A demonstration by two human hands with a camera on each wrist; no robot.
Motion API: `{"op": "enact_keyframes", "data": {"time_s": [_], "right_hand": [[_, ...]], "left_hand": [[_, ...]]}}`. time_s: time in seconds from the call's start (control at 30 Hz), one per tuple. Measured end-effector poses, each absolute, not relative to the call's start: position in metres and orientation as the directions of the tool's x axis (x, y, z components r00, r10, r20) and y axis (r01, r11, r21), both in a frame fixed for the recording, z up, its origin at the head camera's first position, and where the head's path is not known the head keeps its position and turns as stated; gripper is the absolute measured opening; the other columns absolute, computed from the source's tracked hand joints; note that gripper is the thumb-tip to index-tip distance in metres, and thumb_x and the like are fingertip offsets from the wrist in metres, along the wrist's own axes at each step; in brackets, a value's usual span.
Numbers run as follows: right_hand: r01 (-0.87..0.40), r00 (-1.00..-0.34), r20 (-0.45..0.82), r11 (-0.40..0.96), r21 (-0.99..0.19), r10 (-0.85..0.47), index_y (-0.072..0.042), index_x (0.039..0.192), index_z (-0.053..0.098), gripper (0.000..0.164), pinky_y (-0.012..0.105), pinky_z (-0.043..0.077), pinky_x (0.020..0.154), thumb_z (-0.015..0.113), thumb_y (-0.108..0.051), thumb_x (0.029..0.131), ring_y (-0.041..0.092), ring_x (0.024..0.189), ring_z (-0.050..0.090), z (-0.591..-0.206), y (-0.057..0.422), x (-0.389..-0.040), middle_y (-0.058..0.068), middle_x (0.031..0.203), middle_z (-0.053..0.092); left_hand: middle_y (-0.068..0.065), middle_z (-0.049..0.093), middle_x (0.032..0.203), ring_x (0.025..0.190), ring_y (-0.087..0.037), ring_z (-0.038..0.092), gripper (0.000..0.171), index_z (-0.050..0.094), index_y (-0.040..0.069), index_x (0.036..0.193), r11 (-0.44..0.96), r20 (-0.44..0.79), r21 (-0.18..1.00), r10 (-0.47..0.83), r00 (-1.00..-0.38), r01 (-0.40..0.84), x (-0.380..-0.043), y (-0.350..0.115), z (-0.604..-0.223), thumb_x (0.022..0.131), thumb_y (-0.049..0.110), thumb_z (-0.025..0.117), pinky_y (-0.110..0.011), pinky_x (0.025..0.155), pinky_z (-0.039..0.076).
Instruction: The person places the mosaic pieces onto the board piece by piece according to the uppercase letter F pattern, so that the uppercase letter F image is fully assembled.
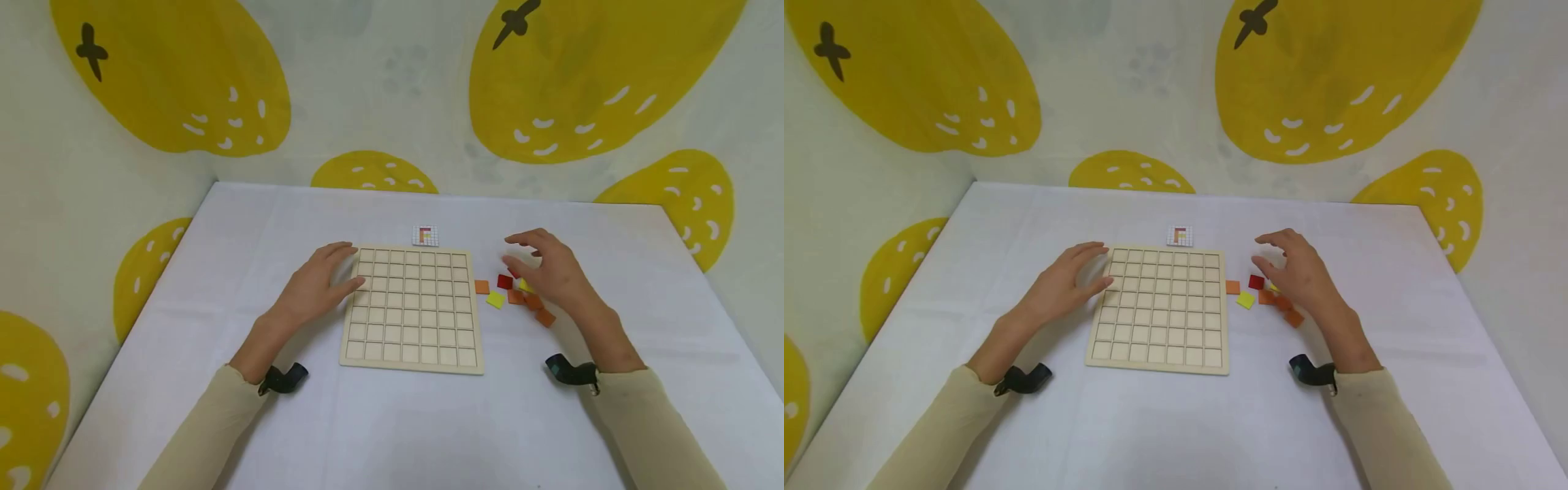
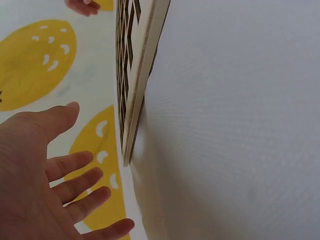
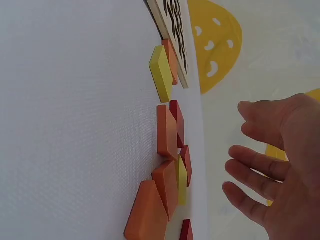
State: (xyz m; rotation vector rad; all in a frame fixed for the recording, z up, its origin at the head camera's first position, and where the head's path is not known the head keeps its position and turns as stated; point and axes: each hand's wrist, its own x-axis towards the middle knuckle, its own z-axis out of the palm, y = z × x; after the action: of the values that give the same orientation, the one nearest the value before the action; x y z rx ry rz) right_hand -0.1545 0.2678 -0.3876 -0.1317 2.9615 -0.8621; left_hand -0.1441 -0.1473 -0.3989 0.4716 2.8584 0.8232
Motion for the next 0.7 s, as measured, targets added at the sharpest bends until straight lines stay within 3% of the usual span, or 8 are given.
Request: {"op": "enact_keyframes", "data": {"time_s": [0.17,0.47,0.7], "right_hand": [[0.010,-0.992,-0.106,0.808,-0.590,-0.064,-0.016,0.142,0.060,0.045,0.062,0.054,0.104,0.066,-0.035,0.103,0.045,0.130,0.051,-0.391,0.273,-0.157,0.017,0.148,0.055],[-0.016,-0.979,-0.146,0.770,-0.638,-0.141,-0.012,0.137,0.064,0.039,0.061,0.051,0.106,0.070,-0.023,0.100,0.042,0.128,0.055,-0.394,0.283,-0.158,0.016,0.143,0.060],[-0.011,-0.963,-0.199,0.767,-0.641,-0.181,-0.015,0.135,0.065,0.041,0.060,0.047,0.112,0.075,-0.028,0.097,0.041,0.132,0.053,-0.396,0.283,-0.160,0.012,0.144,0.058]], "left_hand": [[-0.006,0.039,0.167,0.157,-0.030,0.034,0.068,0.046,0.014,0.156,0.801,-0.071,0.546,0.336,-0.939,0.245,-0.145,-0.147,-0.398,0.100,0.047,0.066,-0.055,0.125,0.036],[-0.008,0.044,0.164,0.156,-0.033,0.037,0.070,0.051,0.012,0.153,0.791,-0.091,0.552,0.371,-0.924,0.263,-0.145,-0.148,-0.406,0.095,0.041,0.076,-0.055,0.126,0.035],[-0.009,0.042,0.166,0.156,-0.034,0.036,0.075,0.051,0.009,0.153,0.799,-0.106,0.519,0.414,-0.904,0.305,-0.146,-0.151,-0.410,0.092,0.042,0.079,-0.055,0.128,0.032]]}}
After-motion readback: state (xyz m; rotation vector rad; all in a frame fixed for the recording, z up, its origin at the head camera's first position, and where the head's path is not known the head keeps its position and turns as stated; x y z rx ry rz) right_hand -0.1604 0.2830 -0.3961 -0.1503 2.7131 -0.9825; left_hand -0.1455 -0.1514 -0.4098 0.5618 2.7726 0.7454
